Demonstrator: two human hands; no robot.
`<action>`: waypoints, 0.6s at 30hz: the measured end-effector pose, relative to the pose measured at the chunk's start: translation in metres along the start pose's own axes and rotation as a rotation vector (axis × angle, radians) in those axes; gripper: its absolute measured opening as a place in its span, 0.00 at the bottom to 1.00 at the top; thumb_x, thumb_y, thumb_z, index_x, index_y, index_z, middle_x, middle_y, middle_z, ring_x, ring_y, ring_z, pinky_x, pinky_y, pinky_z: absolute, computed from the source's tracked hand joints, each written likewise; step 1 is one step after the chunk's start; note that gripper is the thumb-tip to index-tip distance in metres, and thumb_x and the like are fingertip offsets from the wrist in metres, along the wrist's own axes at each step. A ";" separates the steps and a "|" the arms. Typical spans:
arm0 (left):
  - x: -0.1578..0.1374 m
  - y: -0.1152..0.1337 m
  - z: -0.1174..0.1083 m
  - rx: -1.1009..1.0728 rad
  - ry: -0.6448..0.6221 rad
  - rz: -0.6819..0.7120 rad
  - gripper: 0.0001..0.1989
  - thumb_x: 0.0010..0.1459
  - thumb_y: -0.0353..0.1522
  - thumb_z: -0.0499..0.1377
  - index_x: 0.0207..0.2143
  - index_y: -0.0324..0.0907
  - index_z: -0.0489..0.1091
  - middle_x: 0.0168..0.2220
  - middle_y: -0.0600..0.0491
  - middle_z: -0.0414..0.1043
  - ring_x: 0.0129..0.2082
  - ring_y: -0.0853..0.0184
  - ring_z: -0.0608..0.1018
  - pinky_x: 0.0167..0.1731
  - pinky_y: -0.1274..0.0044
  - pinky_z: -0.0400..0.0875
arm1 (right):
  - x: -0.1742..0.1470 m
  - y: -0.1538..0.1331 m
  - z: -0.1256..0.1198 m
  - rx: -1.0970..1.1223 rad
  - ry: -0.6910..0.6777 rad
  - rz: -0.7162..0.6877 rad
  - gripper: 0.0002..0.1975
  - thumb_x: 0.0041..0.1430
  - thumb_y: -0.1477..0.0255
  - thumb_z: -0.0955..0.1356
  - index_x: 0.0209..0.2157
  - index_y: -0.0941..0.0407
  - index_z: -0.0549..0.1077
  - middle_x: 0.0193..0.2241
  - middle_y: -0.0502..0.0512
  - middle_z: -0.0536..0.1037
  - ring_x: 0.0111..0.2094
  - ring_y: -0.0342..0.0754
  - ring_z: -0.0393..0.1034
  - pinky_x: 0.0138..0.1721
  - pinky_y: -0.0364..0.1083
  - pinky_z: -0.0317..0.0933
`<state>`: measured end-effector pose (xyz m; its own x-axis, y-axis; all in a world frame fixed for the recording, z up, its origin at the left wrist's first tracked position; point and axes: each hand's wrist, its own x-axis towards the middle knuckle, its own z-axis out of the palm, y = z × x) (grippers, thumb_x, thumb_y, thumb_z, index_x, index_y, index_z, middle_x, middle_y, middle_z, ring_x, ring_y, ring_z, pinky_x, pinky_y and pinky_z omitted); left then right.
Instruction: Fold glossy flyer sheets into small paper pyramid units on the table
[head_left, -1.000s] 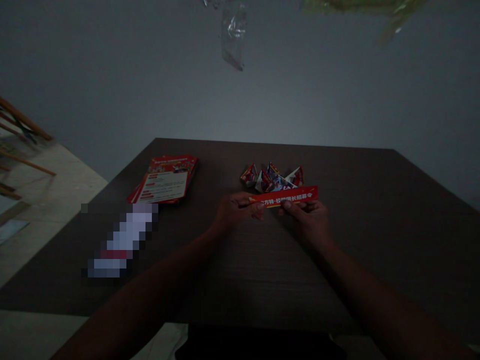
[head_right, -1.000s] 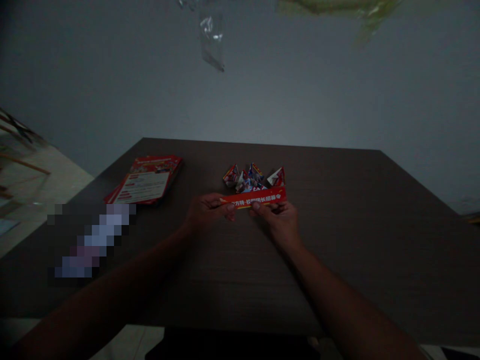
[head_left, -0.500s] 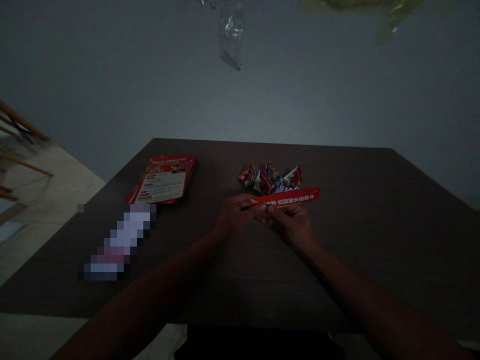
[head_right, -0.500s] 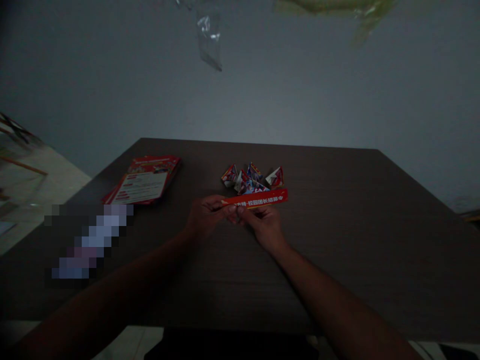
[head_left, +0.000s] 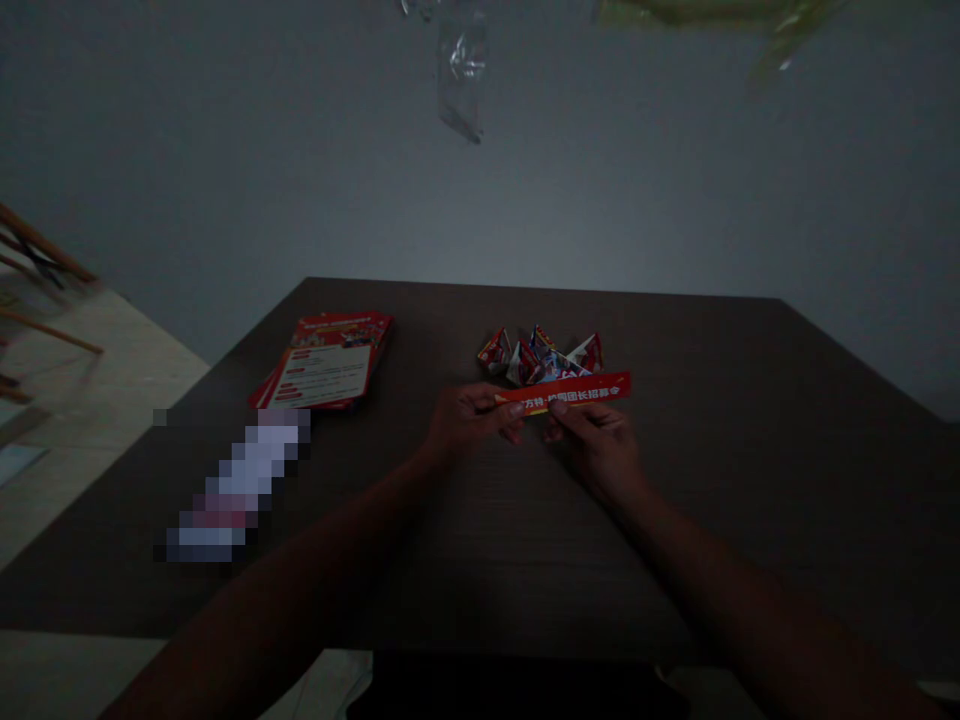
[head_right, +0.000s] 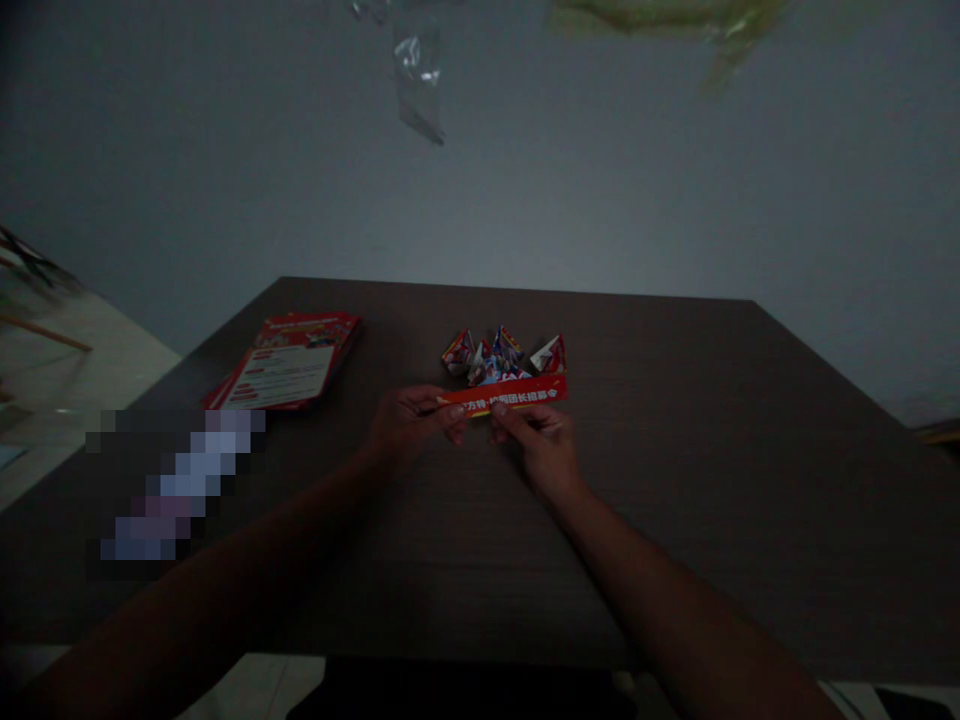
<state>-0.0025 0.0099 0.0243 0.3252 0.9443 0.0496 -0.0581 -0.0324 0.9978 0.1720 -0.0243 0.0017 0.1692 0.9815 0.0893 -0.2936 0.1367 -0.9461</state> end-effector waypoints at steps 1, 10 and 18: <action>0.001 -0.001 -0.002 -0.003 0.008 -0.001 0.15 0.44 0.38 0.66 0.29 0.35 0.72 0.22 0.51 0.76 0.17 0.70 0.75 0.20 0.78 0.72 | 0.001 -0.001 -0.002 0.012 0.013 -0.004 0.09 0.45 0.67 0.73 0.20 0.57 0.75 0.17 0.50 0.73 0.20 0.41 0.66 0.27 0.44 0.63; 0.004 -0.004 -0.019 -0.007 0.004 0.028 0.12 0.45 0.36 0.66 0.27 0.35 0.71 0.20 0.53 0.74 0.16 0.71 0.74 0.19 0.79 0.70 | 0.005 -0.009 -0.011 0.083 0.047 -0.017 0.07 0.46 0.68 0.73 0.20 0.56 0.75 0.19 0.49 0.73 0.22 0.41 0.66 0.29 0.43 0.65; 0.003 -0.002 -0.022 -0.031 0.027 0.034 0.11 0.44 0.35 0.65 0.25 0.36 0.71 0.20 0.53 0.74 0.16 0.71 0.74 0.19 0.79 0.70 | 0.006 -0.014 -0.012 0.129 0.015 0.004 0.07 0.47 0.67 0.72 0.24 0.56 0.75 0.20 0.49 0.73 0.21 0.41 0.65 0.25 0.44 0.65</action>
<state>-0.0224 0.0196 0.0210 0.2965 0.9515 0.0820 -0.0978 -0.0552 0.9937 0.1885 -0.0218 0.0122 0.1815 0.9802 0.0797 -0.4128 0.1495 -0.8984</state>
